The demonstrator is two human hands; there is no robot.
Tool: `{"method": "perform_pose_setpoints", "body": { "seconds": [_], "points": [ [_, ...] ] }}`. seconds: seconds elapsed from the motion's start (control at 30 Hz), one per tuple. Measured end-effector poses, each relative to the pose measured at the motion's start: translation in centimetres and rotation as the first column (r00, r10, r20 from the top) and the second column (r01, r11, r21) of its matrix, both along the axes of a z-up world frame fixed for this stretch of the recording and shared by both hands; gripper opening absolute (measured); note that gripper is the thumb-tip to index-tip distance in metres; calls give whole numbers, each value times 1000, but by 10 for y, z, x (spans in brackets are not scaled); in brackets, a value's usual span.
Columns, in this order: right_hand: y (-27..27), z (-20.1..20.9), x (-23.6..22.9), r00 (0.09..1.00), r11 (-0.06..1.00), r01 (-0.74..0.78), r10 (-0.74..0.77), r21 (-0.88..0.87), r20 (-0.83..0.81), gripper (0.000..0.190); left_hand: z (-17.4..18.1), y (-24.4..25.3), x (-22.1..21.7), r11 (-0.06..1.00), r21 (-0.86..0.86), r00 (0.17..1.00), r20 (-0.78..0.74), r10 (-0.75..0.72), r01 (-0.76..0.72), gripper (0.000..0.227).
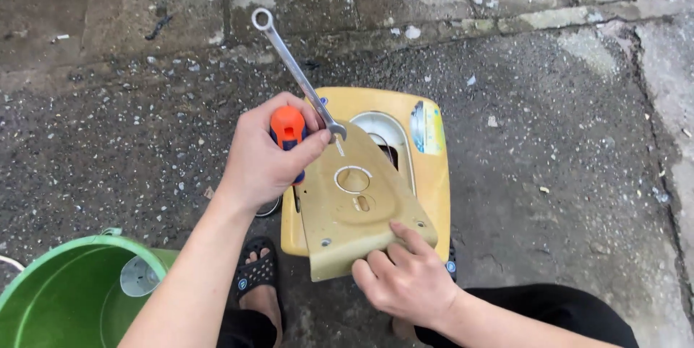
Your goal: Reassembling a small appliance by fastening internal components with a screwdriver and fitting the outer casing.
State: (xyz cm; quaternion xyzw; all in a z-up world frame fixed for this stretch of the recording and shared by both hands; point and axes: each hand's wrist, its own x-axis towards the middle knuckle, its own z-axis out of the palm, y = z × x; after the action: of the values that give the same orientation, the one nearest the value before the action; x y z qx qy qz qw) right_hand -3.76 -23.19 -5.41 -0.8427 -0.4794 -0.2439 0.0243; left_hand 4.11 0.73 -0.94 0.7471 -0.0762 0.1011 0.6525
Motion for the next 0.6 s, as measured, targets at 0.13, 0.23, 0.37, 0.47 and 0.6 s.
{"method": "perform_pose_setpoints", "body": {
  "seconds": [0.13, 0.23, 0.37, 0.47, 0.6],
  "points": [
    [2, -20, -16, 994, 997, -27, 18, -79, -106, 13, -8, 4, -2, 1000, 22, 1000, 16, 16, -17, 13],
    [2, -44, -19, 988, 988, -105, 89, -117, -128, 12, -9, 6, 5, 999, 18, 999, -23, 34, -34, 13],
    [0, -68, -26, 975, 978, -179, 162, -104, -149, 14, -13, 2, 3, 998, 43, 997, -51, 55, -53, 14],
    [0, -80, -6, 967, 966, -237, 225, -104, -117, 12, -9, 2, 12, 994, 82, 997, -19, 75, -73, 14],
    [-6, -99, 3, 940, 946, -311, 292, -94, -179, 13, -9, -1, 6, 991, 111, 994, -75, 83, -75, 14]
  ]
}}
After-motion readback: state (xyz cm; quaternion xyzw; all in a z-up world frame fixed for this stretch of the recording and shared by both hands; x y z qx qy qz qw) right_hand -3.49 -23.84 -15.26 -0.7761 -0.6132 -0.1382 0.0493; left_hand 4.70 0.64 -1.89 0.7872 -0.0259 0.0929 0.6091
